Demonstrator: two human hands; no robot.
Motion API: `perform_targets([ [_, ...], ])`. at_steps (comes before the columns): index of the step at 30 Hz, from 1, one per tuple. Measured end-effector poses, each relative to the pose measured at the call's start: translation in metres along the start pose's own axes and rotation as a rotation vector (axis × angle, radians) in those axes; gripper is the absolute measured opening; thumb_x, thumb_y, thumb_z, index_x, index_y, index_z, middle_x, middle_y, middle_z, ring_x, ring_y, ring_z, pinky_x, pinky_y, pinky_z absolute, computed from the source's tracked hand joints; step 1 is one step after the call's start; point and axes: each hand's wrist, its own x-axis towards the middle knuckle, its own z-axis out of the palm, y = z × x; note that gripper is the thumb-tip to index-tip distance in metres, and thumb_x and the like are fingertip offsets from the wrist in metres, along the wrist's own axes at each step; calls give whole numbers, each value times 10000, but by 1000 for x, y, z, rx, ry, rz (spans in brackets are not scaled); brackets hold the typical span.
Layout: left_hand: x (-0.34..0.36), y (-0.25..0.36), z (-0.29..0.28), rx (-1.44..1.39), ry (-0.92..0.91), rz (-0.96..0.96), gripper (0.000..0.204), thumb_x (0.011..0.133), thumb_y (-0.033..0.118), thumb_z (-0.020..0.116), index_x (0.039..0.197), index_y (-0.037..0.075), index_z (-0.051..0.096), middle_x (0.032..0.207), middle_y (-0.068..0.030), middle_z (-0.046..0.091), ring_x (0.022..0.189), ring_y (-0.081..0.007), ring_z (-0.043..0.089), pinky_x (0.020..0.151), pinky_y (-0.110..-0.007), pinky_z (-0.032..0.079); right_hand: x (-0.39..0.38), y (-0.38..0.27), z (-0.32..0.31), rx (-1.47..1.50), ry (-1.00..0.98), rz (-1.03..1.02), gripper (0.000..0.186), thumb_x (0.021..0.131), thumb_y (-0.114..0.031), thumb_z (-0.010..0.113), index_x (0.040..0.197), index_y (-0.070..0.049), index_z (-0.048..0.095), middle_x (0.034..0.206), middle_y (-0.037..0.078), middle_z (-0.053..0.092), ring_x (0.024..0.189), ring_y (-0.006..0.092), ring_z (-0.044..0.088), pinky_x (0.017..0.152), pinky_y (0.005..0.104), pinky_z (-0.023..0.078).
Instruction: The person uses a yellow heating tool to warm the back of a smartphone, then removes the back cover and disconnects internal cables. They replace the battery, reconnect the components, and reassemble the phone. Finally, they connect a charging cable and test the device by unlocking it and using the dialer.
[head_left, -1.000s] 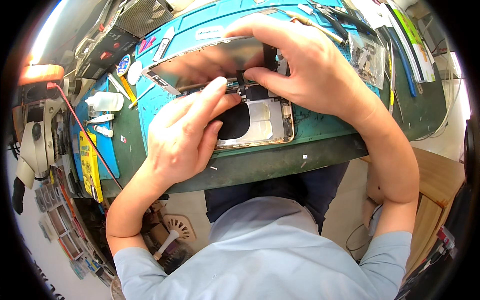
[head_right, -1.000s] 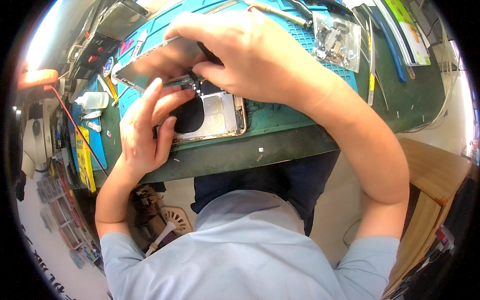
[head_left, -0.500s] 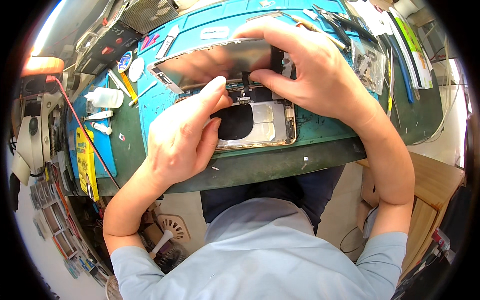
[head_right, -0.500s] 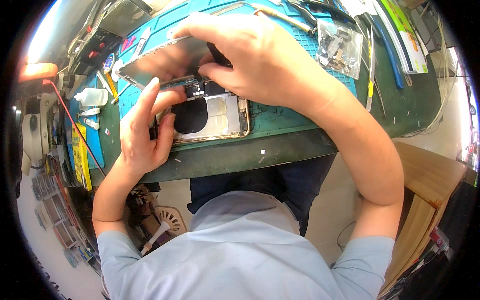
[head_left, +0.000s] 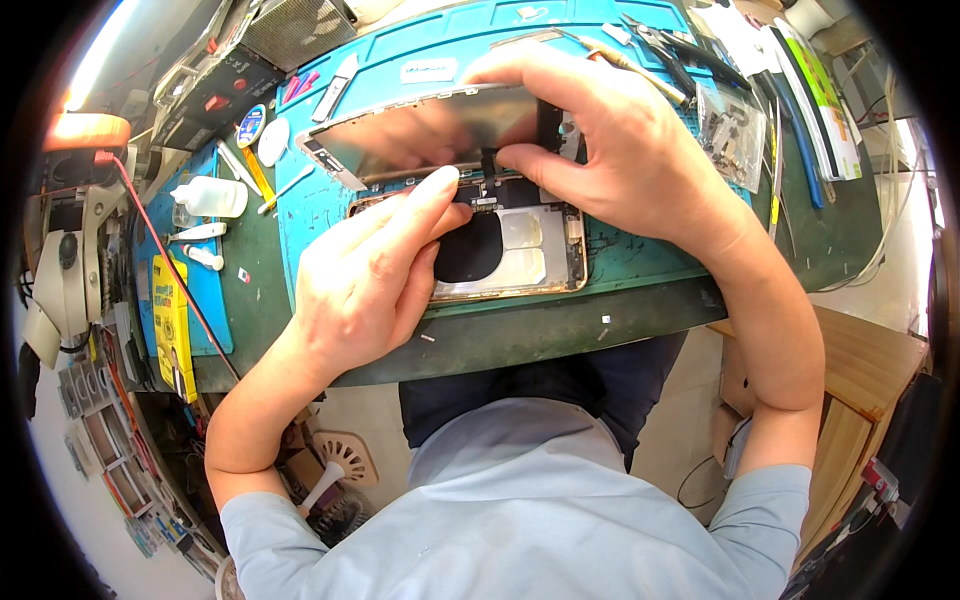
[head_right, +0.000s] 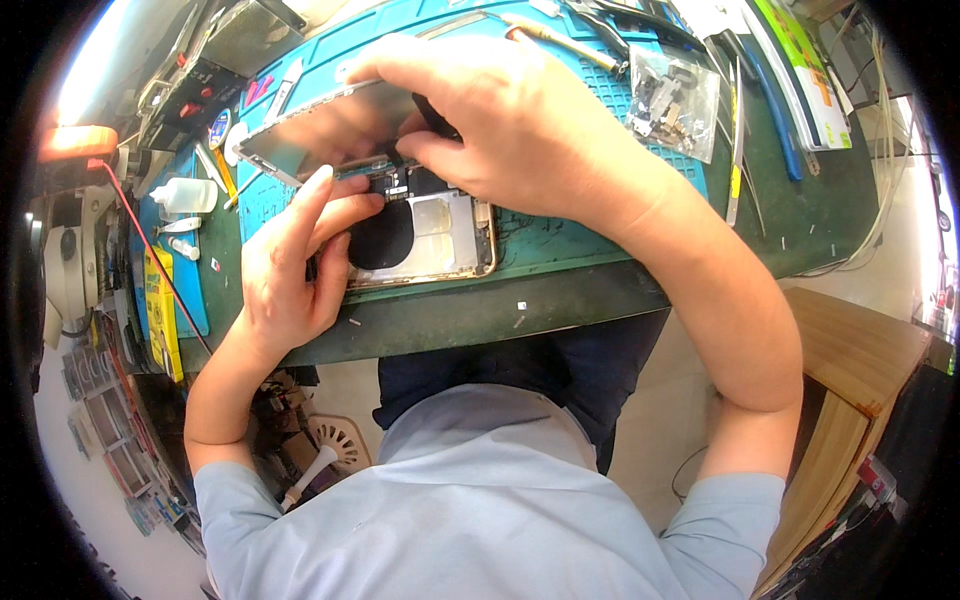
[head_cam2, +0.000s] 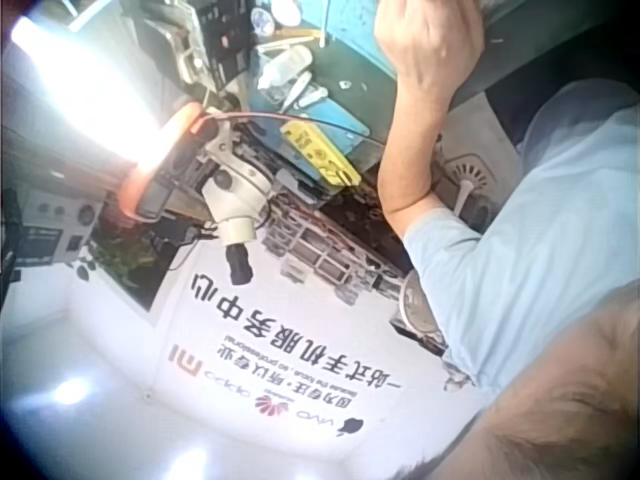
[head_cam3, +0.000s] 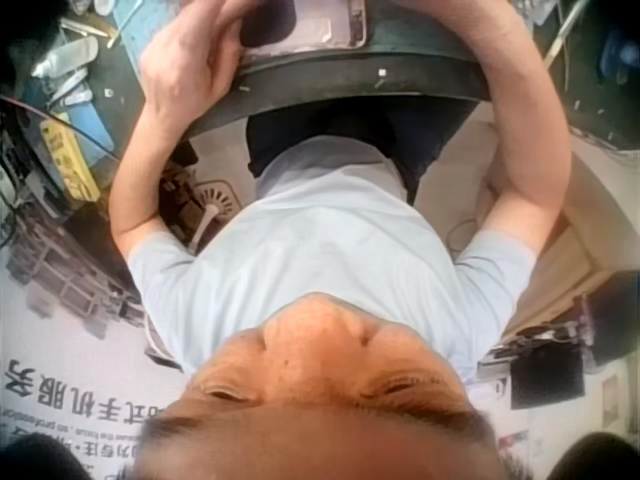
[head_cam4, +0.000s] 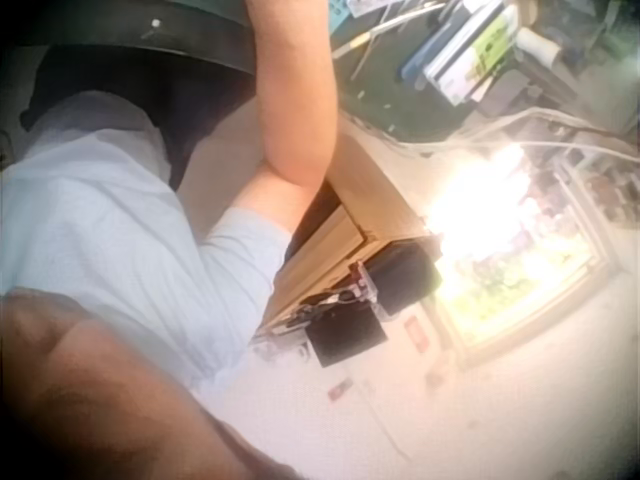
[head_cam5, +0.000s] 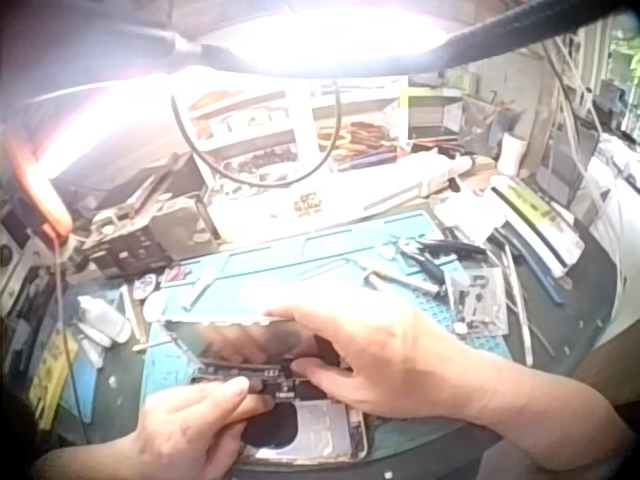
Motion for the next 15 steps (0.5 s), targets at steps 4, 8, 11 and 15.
perform_targets([
  [4, -1, 1, -1, 5, -22, -1, 635, 817, -132, 629, 1434, -65, 492, 1073, -155, 760, 1004, -326, 741, 888, -405, 598, 0, 0, 0, 0, -13, 16, 506, 769, -36, 799, 1250, -90, 650, 1146, 110, 685, 999, 314, 656, 940, 393, 502],
  [8, 1, 4, -6, 12, -97, -17, 692, 842, -161, 571, 1500, -77, 373, 1100, -208, 748, 1065, -357, 735, 931, -425, 576, 0, 1, -1, 3, -6, 3, 503, 767, -28, 799, 1244, -85, 648, 1147, 109, 683, 976, 307, 664, 932, 389, 506],
  [11, 1, 6, -6, 14, -94, -20, 683, 842, -157, 577, 1493, -81, 386, 1102, -206, 747, 1064, -357, 734, 933, -421, 576, 0, 0, -1, 17, -15, 22, 500, 766, -19, 796, 1239, -81, 647, 1150, 109, 681, 952, 296, 672, 917, 384, 513],
  [15, 3, 7, -6, 35, -87, -12, 669, 831, -156, 590, 1473, -88, 415, 1107, -199, 747, 1062, -357, 732, 932, -419, 578, 0, 1, 0, 16, -9, 12, 497, 767, -12, 794, 1237, -75, 645, 1154, 113, 678, 924, 281, 683, 894, 380, 522],
])
